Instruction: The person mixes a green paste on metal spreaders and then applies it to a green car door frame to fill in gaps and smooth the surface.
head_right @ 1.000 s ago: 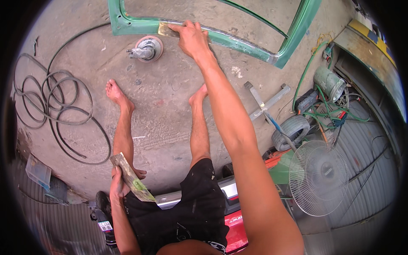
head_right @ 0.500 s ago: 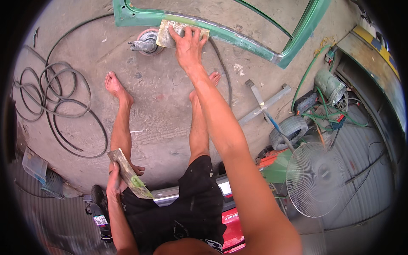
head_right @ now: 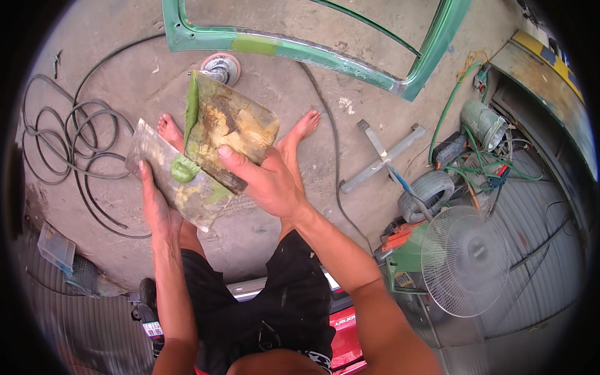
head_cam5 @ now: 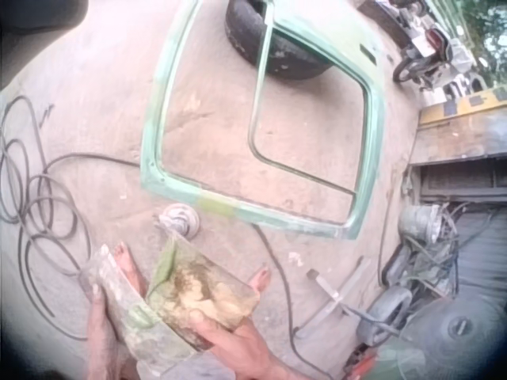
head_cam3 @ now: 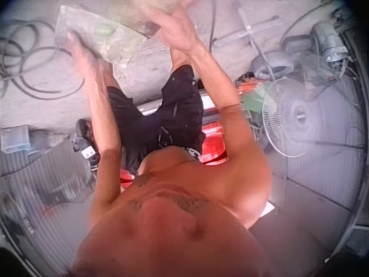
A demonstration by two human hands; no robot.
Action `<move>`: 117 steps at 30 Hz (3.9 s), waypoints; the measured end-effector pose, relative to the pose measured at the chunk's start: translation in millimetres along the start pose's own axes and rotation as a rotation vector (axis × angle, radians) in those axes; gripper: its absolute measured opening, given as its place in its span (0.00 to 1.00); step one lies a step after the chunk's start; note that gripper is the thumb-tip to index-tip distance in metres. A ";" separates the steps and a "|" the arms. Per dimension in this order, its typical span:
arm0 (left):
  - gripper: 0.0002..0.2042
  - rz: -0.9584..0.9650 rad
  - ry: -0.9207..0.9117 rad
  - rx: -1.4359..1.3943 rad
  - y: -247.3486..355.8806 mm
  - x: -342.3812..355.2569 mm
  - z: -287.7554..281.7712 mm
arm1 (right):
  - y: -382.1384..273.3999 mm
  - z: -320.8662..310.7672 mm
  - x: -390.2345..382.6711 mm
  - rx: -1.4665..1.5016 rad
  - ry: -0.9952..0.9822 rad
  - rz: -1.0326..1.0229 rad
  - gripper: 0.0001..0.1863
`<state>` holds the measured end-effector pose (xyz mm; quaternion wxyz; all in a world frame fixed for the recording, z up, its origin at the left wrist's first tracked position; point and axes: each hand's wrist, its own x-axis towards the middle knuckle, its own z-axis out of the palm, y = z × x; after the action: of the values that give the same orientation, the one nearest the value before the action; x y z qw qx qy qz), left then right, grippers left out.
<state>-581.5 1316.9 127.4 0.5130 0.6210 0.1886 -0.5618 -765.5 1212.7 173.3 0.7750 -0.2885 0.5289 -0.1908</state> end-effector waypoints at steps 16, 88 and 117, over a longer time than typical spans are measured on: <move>0.18 0.132 -0.207 -0.335 105.2 11.3 -5.3 | -29.9 -94.4 198.0 -1.567 0.256 -0.382 0.13; 0.25 1.439 -1.039 1.446 -5.5 -193.8 331.6 | -166.4 -276.8 -135.1 0.967 -0.094 0.157 0.20; 0.23 0.200 -0.265 1.183 -150.0 -110.6 232.4 | 75.7 -534.8 43.9 -1.645 0.440 -0.408 0.35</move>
<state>-853.1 1217.7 198.7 0.1507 0.7400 -0.2797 -0.5928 -1247.3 1112.7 -53.7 0.1524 -0.8018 0.5743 0.0648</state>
